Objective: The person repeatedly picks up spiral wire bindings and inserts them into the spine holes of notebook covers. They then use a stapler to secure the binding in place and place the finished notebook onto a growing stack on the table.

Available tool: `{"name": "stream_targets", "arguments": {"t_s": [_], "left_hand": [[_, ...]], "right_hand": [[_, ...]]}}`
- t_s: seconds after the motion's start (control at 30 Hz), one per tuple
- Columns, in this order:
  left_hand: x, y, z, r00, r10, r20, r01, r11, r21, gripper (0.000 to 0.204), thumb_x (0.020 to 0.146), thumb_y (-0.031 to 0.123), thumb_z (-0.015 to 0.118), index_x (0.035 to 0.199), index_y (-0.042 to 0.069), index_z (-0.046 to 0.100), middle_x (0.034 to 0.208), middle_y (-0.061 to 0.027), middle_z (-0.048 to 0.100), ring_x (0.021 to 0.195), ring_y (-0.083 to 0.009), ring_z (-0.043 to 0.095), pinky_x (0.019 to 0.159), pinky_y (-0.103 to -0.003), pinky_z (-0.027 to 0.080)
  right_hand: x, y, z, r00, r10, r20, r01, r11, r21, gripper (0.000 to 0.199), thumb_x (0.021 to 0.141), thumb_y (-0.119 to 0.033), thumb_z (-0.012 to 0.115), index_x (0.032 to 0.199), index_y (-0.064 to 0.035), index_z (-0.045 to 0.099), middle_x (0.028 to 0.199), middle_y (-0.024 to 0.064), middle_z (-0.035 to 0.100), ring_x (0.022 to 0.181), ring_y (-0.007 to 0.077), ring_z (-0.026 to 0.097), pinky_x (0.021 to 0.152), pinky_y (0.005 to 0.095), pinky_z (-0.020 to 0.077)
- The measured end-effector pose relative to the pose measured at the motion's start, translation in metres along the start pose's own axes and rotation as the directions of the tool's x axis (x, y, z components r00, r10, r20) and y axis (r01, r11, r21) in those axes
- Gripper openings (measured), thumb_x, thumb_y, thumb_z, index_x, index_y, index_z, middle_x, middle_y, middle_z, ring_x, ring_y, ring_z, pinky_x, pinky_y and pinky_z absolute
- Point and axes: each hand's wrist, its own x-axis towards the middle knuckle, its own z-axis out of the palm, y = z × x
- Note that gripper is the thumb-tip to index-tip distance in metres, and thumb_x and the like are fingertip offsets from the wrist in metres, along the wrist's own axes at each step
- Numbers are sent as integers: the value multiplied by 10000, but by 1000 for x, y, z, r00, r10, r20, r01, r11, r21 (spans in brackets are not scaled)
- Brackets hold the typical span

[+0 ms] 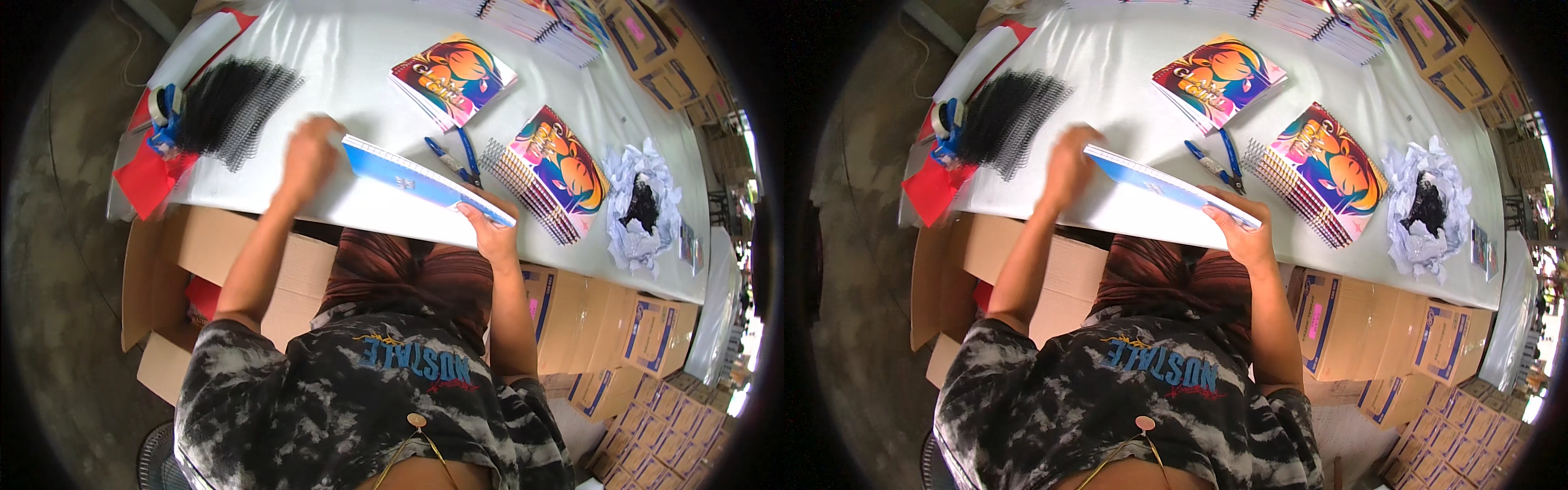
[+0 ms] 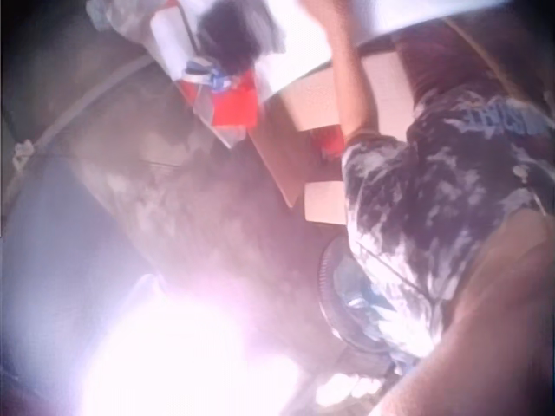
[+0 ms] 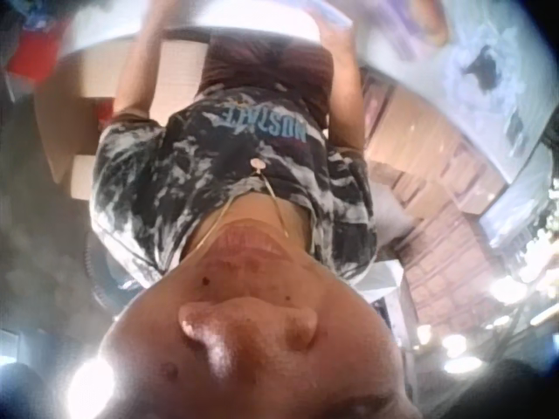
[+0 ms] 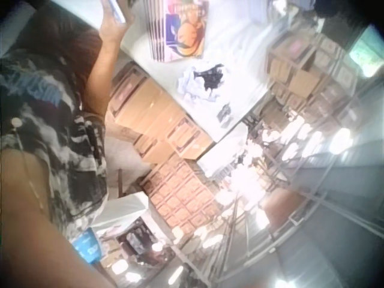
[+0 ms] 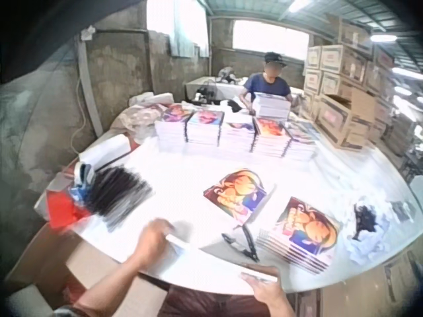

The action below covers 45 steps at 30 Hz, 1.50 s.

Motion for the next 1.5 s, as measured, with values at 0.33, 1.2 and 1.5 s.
{"name": "stream_targets", "arguments": {"t_s": [0.33,1.2,1.5], "left_hand": [[50,-99,-42,797,-558,-228,599,689,407,381,848,416,534,1048,93,555,1101,-132,581,1013,-311,557,827,-447,440],[50,-95,-39,837,-536,-106,486,642,592,454,854,447,504,1056,45,560,1121,-141,565,1074,-327,520,860,-443,438],[63,-74,-71,784,-620,-36,581,711,397,360,797,414,602,980,109,657,923,-96,665,894,-290,622,767,-400,470]], "right_hand": [[8,-2,-1,989,-42,-142,46,999,21,233,816,-9,625,1045,26,639,968,111,671,839,112,608,752,234,477],[5,2,-7,990,63,-130,-56,997,55,258,815,-13,628,1070,29,627,964,91,664,819,90,583,736,221,461],[4,1,-8,987,71,-144,-64,996,58,261,814,-13,631,1071,34,625,984,93,661,830,92,581,746,222,459]]}}
